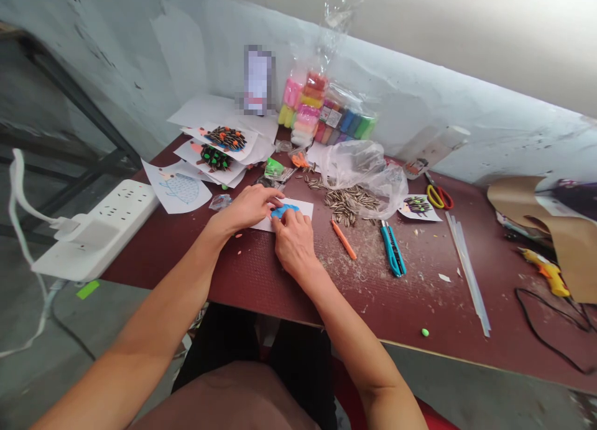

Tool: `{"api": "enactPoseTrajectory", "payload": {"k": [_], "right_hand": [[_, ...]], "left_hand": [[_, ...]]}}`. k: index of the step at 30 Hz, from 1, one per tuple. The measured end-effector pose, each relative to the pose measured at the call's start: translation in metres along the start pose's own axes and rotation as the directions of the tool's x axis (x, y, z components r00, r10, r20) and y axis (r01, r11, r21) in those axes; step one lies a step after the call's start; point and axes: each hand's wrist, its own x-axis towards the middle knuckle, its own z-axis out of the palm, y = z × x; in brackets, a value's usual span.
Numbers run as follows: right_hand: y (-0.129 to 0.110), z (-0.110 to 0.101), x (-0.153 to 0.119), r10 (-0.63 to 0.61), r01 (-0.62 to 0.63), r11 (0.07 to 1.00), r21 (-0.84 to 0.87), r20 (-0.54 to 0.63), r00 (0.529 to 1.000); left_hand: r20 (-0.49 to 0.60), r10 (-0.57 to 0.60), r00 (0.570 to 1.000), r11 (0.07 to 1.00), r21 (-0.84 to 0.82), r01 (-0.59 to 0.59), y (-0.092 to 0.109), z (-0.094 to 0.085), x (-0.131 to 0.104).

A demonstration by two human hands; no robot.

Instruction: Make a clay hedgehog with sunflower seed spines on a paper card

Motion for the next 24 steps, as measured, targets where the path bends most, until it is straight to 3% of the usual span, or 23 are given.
{"api": "enactPoseTrajectory", "payload": {"k": [15,24], "right_hand": [[0.006,0.01,0.002,-0.011,0.012,0.999,0.032,-0.052,0.999],[0.007,0.014,0.002,-0.005,0.009,0.999,0.047,-0.08,0.997]], "left_hand": [[0.05,0.002,0.999,0.998,-0.066,0.001,-0.001,-0.005,-0.001],[-0.104,0.056,0.993,0.986,-0.15,-0.071,-0.004,-0.009,0.001]]}}
